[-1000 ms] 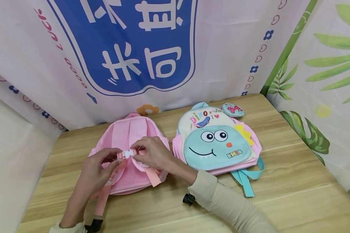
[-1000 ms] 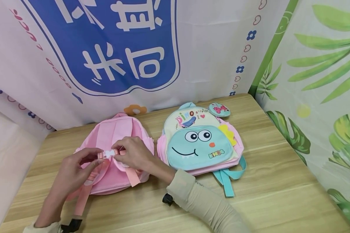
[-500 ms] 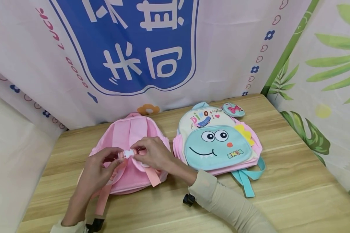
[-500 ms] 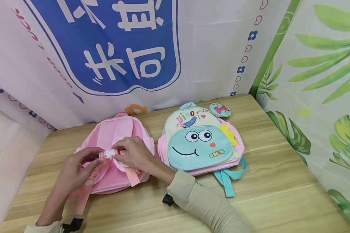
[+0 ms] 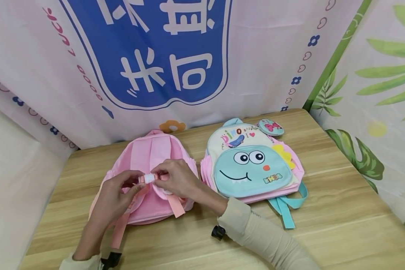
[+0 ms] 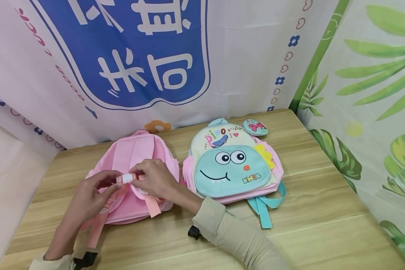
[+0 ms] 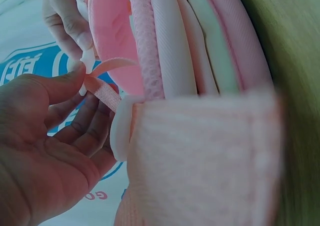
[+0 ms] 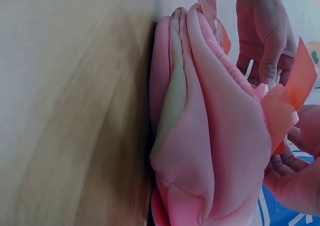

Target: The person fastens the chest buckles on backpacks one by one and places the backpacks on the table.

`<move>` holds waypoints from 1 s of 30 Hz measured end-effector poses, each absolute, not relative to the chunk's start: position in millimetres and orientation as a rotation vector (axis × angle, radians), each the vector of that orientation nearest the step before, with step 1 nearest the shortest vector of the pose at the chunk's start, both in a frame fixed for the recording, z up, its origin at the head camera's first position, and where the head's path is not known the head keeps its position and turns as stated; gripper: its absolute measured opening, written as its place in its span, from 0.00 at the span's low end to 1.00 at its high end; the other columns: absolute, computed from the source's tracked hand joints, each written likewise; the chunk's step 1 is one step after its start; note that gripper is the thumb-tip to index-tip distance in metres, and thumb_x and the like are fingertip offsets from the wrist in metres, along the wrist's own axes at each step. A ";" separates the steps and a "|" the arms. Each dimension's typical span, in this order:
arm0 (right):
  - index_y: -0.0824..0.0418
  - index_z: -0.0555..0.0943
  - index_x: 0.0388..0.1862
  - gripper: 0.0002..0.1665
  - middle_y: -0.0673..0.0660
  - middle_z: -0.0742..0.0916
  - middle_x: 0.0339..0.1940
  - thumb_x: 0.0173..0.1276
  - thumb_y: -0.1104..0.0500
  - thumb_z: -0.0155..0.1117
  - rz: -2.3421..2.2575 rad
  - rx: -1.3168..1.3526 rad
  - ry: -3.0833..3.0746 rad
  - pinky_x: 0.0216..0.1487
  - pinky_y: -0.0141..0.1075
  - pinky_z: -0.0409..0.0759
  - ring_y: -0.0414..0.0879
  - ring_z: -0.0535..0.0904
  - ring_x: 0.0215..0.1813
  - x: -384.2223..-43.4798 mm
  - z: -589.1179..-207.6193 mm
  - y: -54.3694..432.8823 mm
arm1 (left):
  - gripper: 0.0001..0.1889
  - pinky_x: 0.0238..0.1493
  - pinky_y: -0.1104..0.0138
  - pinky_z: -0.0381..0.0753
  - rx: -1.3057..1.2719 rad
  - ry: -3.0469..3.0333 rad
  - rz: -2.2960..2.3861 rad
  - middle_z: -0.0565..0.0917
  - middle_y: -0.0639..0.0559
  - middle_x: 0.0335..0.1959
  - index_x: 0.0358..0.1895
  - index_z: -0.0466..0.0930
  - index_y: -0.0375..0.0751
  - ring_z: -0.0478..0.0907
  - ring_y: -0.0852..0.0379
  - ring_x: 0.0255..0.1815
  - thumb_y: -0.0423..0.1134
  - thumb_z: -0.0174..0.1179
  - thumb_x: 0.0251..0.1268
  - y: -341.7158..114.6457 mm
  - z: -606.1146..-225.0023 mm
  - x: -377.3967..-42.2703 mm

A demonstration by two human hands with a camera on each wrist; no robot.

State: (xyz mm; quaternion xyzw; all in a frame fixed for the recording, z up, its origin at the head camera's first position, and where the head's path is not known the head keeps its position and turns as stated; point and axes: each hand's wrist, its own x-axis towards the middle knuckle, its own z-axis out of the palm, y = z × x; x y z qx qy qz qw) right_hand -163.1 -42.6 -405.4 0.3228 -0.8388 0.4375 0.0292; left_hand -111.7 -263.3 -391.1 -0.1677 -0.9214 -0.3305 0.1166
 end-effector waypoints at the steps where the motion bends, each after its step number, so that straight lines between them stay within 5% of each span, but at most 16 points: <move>1: 0.57 0.92 0.51 0.13 0.50 0.92 0.39 0.68 0.59 0.79 1.350 0.994 -2.592 0.44 0.19 0.75 0.33 0.79 0.40 -163.2 -405.5 -43.2 | 0.16 0.39 0.74 0.86 -0.491 -2.706 -0.956 0.92 0.50 0.39 0.52 0.88 0.40 0.84 0.67 0.40 0.24 0.74 0.63 -263.6 -390.6 -111.9; 11: 0.56 0.92 0.53 0.13 0.49 0.92 0.41 0.70 0.60 0.76 1.293 1.004 -2.676 0.48 0.21 0.76 0.35 0.81 0.42 -163.6 -407.9 -47.5 | 0.14 0.43 0.66 0.90 -0.493 -2.802 -0.892 0.91 0.48 0.41 0.53 0.87 0.38 0.88 0.52 0.43 0.27 0.74 0.66 -267.5 -390.9 -113.7; 23: 0.54 0.92 0.53 0.13 0.46 0.93 0.43 0.70 0.57 0.77 1.226 0.973 -2.791 0.51 0.22 0.78 0.33 0.83 0.45 -162.3 -414.2 -49.7 | 0.13 0.44 0.64 0.86 -0.418 -2.971 -0.845 0.91 0.50 0.44 0.54 0.87 0.42 0.84 0.57 0.43 0.32 0.72 0.69 -269.8 -396.2 -117.5; 30: 0.53 0.93 0.51 0.12 0.46 0.94 0.46 0.70 0.54 0.77 1.198 0.950 -2.838 0.51 0.22 0.79 0.33 0.83 0.47 -162.5 -417.9 -52.0 | 0.12 0.40 0.66 0.82 -0.435 -2.965 -0.770 0.88 0.53 0.38 0.51 0.88 0.42 0.80 0.60 0.38 0.31 0.74 0.65 -270.6 -401.3 -119.5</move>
